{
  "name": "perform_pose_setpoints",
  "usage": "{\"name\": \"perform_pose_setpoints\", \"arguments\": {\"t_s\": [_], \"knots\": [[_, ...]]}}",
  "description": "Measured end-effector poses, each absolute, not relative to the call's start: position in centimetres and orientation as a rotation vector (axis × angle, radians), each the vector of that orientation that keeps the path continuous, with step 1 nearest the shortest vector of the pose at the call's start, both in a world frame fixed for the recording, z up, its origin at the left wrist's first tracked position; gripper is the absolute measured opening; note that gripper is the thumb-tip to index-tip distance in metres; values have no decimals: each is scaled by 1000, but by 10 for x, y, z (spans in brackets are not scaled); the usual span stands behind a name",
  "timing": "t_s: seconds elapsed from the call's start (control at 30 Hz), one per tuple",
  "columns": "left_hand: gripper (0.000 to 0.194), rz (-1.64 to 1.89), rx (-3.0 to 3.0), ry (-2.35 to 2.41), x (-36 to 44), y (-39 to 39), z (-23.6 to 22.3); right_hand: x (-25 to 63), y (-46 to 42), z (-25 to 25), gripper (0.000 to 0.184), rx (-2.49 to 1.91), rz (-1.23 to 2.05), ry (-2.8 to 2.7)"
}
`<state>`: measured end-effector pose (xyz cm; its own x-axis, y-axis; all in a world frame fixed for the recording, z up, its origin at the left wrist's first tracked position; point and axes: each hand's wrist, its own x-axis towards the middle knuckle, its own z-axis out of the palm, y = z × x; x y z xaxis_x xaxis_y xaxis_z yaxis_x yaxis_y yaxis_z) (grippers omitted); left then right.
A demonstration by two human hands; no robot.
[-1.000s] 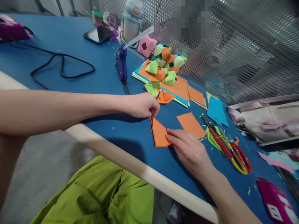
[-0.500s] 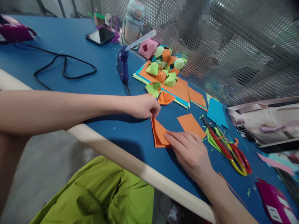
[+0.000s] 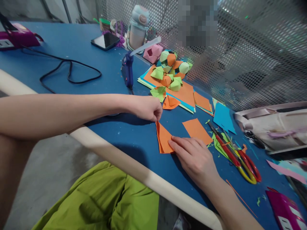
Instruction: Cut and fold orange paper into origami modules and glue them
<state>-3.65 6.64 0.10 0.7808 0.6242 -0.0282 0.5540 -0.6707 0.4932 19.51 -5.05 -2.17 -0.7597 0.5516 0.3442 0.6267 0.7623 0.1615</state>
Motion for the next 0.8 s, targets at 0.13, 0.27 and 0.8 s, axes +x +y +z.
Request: {"name": "perform_pose_setpoints", "arguments": {"t_s": [0.13,0.27,0.8], "knots": [[16,227,2487,894,-35,64,2,196,-51,-23,27,-914,-416,-2687],[16,223,2517,948,-33,61,2,196,-50,-23,27,-905,-418,-2690],[19,280,2562,905,-31,60,1,194,-50,-20,27,-821,-373,-2753]]}}
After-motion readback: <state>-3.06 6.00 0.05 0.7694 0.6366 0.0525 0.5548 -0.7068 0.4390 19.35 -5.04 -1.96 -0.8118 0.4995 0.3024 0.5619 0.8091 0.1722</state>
